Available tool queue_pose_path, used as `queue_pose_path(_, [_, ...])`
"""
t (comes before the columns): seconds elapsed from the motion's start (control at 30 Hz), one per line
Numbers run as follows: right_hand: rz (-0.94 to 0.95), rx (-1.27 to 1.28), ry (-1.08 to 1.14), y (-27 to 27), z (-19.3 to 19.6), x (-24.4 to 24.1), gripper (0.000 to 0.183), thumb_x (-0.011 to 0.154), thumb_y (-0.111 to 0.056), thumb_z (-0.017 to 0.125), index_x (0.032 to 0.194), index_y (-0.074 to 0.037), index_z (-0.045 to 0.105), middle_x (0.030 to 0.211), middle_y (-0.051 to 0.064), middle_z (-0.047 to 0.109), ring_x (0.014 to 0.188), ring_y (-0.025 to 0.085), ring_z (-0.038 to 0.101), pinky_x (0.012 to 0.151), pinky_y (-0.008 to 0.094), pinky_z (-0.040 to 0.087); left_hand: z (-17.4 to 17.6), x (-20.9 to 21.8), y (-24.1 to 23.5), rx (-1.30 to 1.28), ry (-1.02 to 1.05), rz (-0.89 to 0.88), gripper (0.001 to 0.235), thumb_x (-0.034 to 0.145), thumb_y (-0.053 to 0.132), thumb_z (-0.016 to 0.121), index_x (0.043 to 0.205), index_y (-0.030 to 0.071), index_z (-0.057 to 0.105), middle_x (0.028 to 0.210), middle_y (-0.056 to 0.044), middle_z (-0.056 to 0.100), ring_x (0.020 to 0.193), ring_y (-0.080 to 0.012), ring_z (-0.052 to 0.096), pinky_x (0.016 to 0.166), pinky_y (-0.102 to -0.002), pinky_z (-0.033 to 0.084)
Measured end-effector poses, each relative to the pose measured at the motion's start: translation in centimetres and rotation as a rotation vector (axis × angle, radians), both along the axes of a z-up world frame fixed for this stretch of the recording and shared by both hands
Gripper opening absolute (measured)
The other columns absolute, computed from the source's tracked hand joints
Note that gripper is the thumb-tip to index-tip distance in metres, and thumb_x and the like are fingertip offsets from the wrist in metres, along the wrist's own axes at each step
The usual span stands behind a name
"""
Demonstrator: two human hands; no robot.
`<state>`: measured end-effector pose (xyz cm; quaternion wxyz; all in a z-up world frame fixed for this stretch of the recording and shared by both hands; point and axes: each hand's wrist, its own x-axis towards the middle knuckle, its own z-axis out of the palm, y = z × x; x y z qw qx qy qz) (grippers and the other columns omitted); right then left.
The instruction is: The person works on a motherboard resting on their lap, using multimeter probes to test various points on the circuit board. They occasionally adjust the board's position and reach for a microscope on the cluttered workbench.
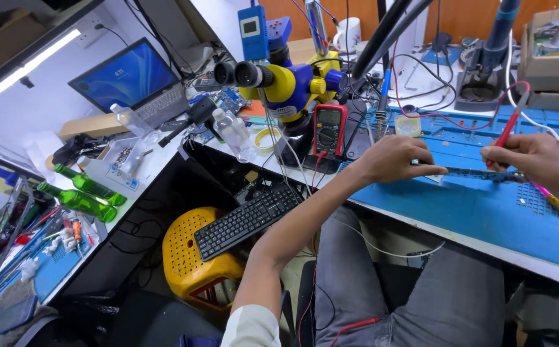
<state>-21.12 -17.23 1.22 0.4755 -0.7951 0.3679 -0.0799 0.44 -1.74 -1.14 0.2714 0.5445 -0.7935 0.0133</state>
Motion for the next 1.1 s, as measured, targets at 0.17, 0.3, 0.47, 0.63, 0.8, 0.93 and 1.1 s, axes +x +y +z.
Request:
queue_pose_path(0.17, [-0.031,0.084,-0.056,-0.7,-1.1,0.4,0.032,0.112,-0.013,0.061,0.126,0.013,0.069,0.110,0.032,0.069,0.101,0.042,0.062,0.094,0.052,0.050,-0.2,0.2,0.0,-0.013,0.002,-0.007,0.053,0.092,0.059,0.052,0.084,0.015,0.080,0.077,0.001,0.071,0.061,-0.0121,0.064,0.051,-0.027,0.047])
queue_pose_path(0.3, [-0.039,0.104,-0.045,-0.5,-0.8,0.2,0.032,0.111,-0.014,0.061,0.127,0.013,0.069,0.112,0.032,0.068,0.102,0.041,0.062,0.093,0.051,0.049,-0.3,0.2,-0.1,-0.003,0.002,-0.012,0.052,0.093,0.059,0.052,0.086,0.016,0.081,0.079,0.001,0.073,0.063,-0.0117,0.066,0.053,-0.027,0.049])
queue_pose_path(0.47, [-0.001,0.041,-0.011,-0.7,-0.6,0.2,0.036,0.109,-0.020,0.064,0.121,0.012,0.075,0.109,0.030,0.072,0.100,0.041,0.063,0.092,0.052,0.047,-0.1,0.1,0.0,0.000,-0.008,-0.003,0.054,0.092,0.060,0.052,0.084,0.015,0.080,0.079,0.000,0.073,0.062,-0.0125,0.066,0.052,-0.027,0.047])
queue_pose_path(0.63, [0.010,0.043,-0.006,-0.4,0.0,0.0,0.035,0.109,-0.021,0.063,0.117,0.010,0.077,0.108,0.029,0.073,0.099,0.042,0.064,0.091,0.052,0.047,-0.2,0.1,-0.1,0.019,-0.014,0.011,0.055,0.092,0.060,0.051,0.085,0.013,0.080,0.080,-0.001,0.073,0.063,-0.0134,0.066,0.053,-0.028,0.047])
queue_pose_path(0.8, [0.033,0.053,-0.001,-0.2,0.3,-0.3,0.036,0.109,-0.023,0.062,0.116,0.009,0.078,0.107,0.028,0.074,0.098,0.040,0.065,0.092,0.051,0.046,-0.2,0.0,0.1,0.024,-0.018,0.018,0.055,0.093,0.060,0.051,0.086,0.014,0.080,0.082,-0.001,0.074,0.065,-0.0139,0.067,0.053,-0.028,0.048])
queue_pose_path(0.93, [0.061,0.019,0.010,-0.6,0.0,-0.3,0.037,0.108,-0.025,0.062,0.112,0.007,0.079,0.104,0.025,0.075,0.095,0.037,0.067,0.090,0.049,0.048,-0.1,0.1,0.1,0.013,-0.012,0.014,0.053,0.093,0.059,0.053,0.085,0.014,0.080,0.079,-0.001,0.072,0.063,-0.0139,0.065,0.052,-0.029,0.045])
queue_pose_path(1.1, [0.064,0.048,0.006,0.0,0.6,-0.5,0.037,0.107,-0.026,0.063,0.112,0.007,0.078,0.102,0.024,0.074,0.093,0.036,0.066,0.088,0.047,0.048,-0.3,0.2,0.1,0.038,-0.011,0.001,0.054,0.095,0.058,0.052,0.090,0.013,0.080,0.081,-0.001,0.071,0.064,-0.0134,0.063,0.053,-0.027,0.044])
